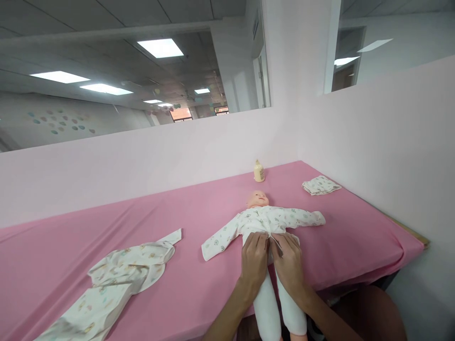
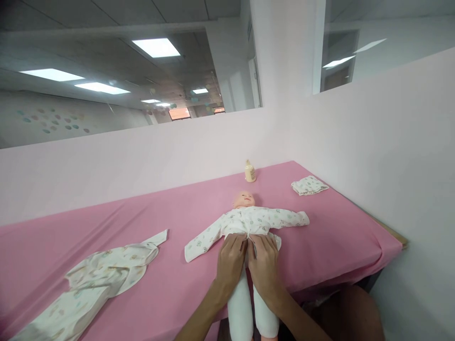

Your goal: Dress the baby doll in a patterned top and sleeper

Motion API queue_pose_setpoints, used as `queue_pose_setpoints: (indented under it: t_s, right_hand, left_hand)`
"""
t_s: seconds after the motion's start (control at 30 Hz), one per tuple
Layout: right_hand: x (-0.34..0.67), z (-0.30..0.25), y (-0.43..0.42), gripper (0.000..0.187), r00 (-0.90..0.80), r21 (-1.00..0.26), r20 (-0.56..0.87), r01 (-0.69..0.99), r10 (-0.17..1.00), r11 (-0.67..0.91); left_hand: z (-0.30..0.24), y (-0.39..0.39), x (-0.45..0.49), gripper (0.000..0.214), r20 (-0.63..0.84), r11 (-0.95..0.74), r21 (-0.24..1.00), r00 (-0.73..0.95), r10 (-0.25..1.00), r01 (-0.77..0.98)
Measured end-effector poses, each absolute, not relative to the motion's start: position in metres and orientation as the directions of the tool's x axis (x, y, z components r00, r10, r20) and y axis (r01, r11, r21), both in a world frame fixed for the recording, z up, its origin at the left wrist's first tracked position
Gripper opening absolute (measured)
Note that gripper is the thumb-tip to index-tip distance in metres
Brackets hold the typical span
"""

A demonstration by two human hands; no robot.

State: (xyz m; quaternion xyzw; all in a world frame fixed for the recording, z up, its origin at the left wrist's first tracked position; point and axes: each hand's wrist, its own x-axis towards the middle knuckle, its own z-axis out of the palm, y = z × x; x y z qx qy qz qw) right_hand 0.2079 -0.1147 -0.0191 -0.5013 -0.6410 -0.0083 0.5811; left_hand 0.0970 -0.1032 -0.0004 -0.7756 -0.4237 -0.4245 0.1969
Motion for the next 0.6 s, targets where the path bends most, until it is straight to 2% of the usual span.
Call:
queue_pose_setpoints:
  t_s: [0.13,0.33,0.6]
  right_hand:
    - [0.207,-0.018,-0.119,0.019,0.167,-0.555,0.770,0.652,0.617,0.516]
    - [0.206,-0.014,-0.122,0.022,0.184,-0.643,0.716,0.550,0.674,0.533]
    - [0.209,-0.020,-0.129,0.036,0.125,-0.678,0.679,0.484,0.723,0.553]
  left_hand:
    - [0.001,-0.105,0.098,0.017,0.810,-0.570,0.074,0.284,0.513,0.818]
    - [-0.002,-0.105,0.098,0.020,0.789,-0.583,0.114,0.283,0.545,0.804]
    - [0.001,-0.106,0.095,0.020,0.659,-0.572,0.340,0.245,0.711,0.747]
